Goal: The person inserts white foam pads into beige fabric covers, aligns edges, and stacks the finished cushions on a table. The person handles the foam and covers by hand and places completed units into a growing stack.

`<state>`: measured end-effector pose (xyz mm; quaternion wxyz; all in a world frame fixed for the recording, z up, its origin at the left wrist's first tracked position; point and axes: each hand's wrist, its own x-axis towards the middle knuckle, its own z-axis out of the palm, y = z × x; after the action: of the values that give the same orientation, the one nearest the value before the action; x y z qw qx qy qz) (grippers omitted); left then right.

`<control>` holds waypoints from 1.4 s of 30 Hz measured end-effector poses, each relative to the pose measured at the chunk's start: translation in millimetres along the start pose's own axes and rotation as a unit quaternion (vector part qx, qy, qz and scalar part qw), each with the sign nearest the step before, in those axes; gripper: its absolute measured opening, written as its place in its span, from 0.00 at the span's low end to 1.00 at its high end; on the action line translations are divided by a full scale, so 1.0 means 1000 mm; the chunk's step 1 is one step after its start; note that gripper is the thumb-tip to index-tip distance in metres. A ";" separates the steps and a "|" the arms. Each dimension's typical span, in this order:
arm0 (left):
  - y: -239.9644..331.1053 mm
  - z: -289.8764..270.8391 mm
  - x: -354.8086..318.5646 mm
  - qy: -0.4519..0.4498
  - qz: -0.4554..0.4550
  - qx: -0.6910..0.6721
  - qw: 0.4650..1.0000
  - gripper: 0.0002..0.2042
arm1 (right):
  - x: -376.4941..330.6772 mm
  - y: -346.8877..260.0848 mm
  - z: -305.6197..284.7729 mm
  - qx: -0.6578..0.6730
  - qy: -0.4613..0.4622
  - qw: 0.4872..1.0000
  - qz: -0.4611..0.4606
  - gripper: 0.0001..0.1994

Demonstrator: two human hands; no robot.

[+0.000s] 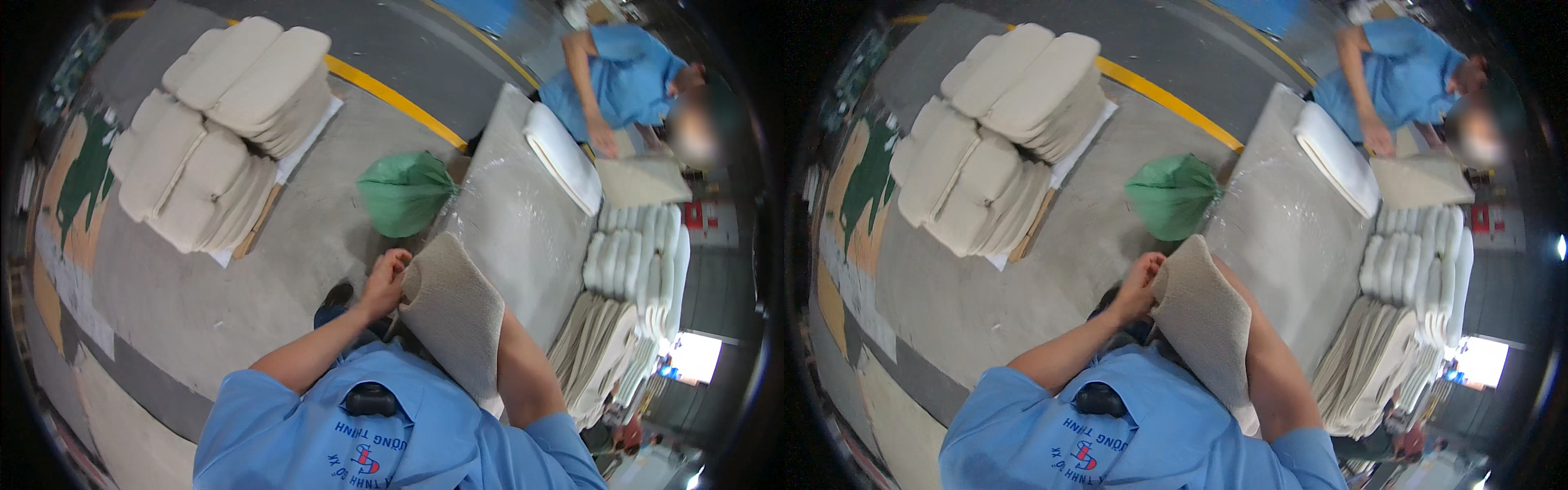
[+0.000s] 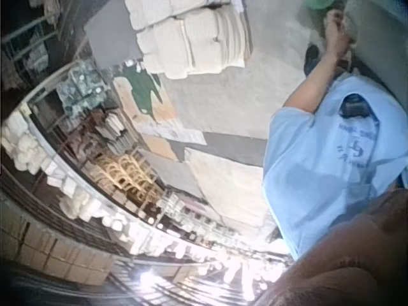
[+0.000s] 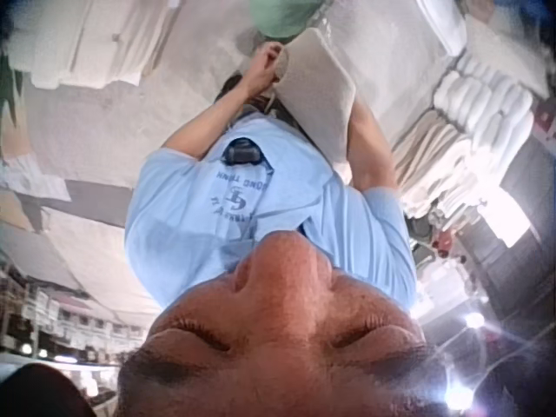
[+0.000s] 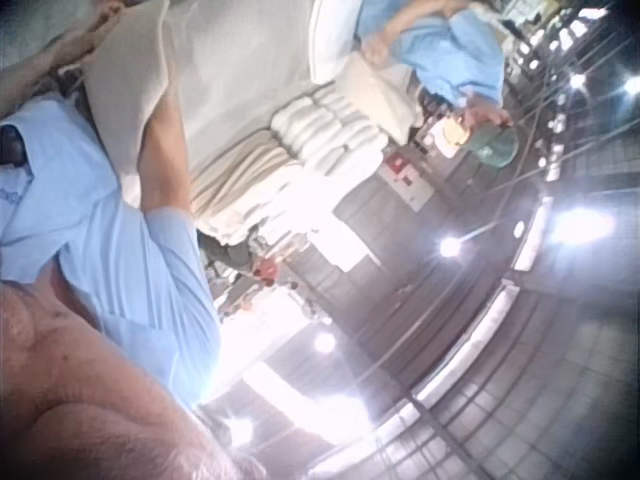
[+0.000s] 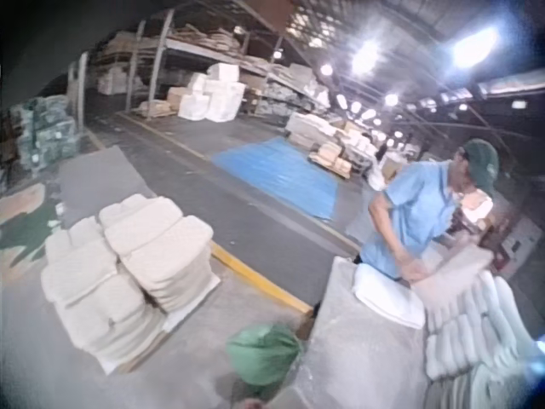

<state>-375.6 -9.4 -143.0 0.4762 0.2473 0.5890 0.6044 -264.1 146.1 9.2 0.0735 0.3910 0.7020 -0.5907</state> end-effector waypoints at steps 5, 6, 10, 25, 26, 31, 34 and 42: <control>0.071 -0.050 0.019 -0.344 -0.094 0.091 0.930 0.32 | -0.061 0.004 -0.049 0.036 0.110 0.992 0.044 0.26; 0.079 -0.057 0.024 -0.375 -0.105 0.135 0.911 0.33 | -0.092 -0.005 -0.061 0.095 0.075 0.991 0.058 0.27; 0.088 -0.046 0.041 -0.456 -0.045 0.249 0.853 0.33 | -0.240 0.033 -0.060 0.167 0.028 0.984 0.050 0.30; 0.064 -0.025 0.068 -0.413 0.200 0.462 0.759 0.28 | -0.250 0.112 0.022 0.185 0.234 0.937 0.184 0.31; 0.061 -0.006 0.056 -0.406 0.135 0.471 0.772 0.28 | -0.259 0.126 0.022 0.195 0.227 0.928 0.220 0.28; 0.078 0.009 0.062 -0.399 0.178 0.522 0.732 0.30 | -0.254 0.145 0.020 0.271 0.342 0.884 0.166 0.19; 0.077 0.017 0.061 -0.419 0.144 0.506 0.740 0.33 | -0.283 0.128 0.005 0.234 0.377 0.885 0.139 0.19; 0.092 0.018 0.079 -0.500 0.106 0.395 0.763 0.38 | -0.363 0.002 0.057 0.102 0.597 0.785 -0.130 0.12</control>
<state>-419.8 81.6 -73.2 0.4967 0.7412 0.4240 0.1554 -34.7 -72.3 196.2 -0.4778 0.5761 0.5857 -0.3111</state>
